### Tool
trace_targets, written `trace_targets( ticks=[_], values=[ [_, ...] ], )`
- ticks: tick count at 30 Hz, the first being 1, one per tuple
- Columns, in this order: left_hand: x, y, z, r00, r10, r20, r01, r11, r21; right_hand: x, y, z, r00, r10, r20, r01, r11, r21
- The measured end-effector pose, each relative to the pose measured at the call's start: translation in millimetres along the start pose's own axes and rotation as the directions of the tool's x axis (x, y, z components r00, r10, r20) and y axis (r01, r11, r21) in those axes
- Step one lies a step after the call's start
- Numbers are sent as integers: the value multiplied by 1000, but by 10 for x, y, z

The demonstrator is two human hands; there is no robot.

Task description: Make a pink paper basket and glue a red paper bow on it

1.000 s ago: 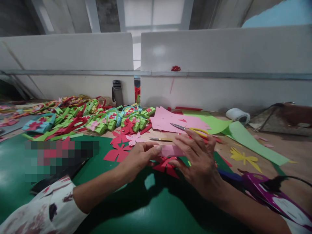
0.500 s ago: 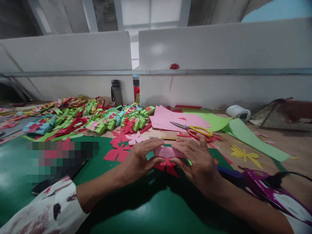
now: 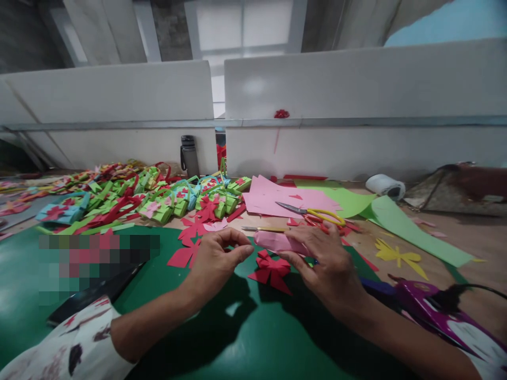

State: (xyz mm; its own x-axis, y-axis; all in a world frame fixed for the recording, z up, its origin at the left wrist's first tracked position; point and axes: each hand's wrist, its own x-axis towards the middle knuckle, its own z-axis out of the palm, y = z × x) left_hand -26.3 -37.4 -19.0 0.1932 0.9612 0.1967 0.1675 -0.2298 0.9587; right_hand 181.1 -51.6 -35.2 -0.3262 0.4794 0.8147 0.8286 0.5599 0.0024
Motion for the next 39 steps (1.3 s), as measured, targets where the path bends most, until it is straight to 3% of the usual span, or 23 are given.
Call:
trace_targets(
  ticks=[9,19,21,24,28,31,35,39],
  values=[
    [-13,22,50,993,-115,18,116,991,-72,6,-35,-8,997,-72,34,72,997,-23],
    [-2,-43,80,996,-93,-16,91,991,-99,-2,-66,0,993,-113,21,114,993,-8],
    [1,-66,74,997,-74,-22,72,992,-100,8,-65,-8,998,-59,18,59,998,18],
    [25,-117,66,999,-11,-43,6,994,-106,43,-35,-33,991,130,10,-130,985,112],
    [68,-131,67,984,162,-74,-166,984,-60,110,24,-93,919,393,12,-380,881,283],
    [76,-45,63,929,349,-124,-351,936,10,157,28,-137,850,527,-20,-476,783,399],
    [61,99,48,845,502,-185,-497,865,74,208,-23,-152,772,618,151,-583,594,554],
    [57,149,46,839,510,-188,-504,860,83,220,-71,-159,724,654,218,-630,501,593]
  ],
)
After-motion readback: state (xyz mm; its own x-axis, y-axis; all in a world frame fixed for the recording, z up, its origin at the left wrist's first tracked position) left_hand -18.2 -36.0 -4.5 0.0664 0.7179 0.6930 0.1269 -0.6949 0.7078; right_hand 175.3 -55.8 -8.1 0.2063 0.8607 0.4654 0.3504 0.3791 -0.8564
